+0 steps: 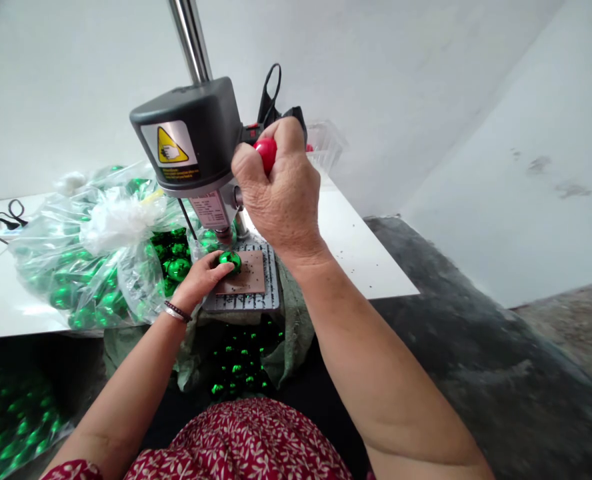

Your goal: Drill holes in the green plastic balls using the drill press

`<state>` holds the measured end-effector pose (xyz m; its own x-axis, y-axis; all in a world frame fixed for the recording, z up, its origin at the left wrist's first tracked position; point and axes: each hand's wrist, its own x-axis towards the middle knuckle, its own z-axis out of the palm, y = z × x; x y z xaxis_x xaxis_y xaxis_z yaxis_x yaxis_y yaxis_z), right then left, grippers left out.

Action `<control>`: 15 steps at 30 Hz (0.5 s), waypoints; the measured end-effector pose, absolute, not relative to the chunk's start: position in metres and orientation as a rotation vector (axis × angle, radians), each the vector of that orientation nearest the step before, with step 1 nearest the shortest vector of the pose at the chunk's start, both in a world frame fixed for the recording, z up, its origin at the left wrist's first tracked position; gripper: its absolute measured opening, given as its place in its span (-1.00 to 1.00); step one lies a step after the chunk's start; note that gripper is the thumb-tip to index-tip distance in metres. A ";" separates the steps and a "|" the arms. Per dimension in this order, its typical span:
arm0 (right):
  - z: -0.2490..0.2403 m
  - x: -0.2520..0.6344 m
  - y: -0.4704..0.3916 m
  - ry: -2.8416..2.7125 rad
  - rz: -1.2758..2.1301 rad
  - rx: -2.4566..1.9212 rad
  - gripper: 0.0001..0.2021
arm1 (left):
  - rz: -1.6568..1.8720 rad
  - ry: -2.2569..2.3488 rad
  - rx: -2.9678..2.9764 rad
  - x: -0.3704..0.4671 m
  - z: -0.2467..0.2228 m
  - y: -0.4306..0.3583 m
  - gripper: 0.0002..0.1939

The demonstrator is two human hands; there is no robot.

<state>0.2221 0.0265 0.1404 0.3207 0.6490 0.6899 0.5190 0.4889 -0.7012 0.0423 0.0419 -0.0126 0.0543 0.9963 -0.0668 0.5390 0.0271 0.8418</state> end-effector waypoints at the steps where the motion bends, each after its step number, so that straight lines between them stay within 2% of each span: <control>1: 0.140 0.222 0.026 -1.323 0.127 -1.143 -0.81 | 0.794 1.593 1.619 0.045 -0.012 0.040 -0.41; 7: 0.141 0.222 0.026 -1.308 0.180 -1.160 -0.80 | 0.741 1.601 1.777 0.059 -0.009 0.033 -0.41; 15: 0.130 0.226 0.026 -1.342 0.058 -1.142 -0.81 | 0.739 1.573 1.790 0.058 -0.011 0.029 -0.44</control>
<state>0.2256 0.0264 0.1298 0.3087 0.6195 0.7218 0.5546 0.4992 -0.6657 0.0578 0.0290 -0.0107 0.1279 0.9918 0.0020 0.6349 -0.0834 0.7681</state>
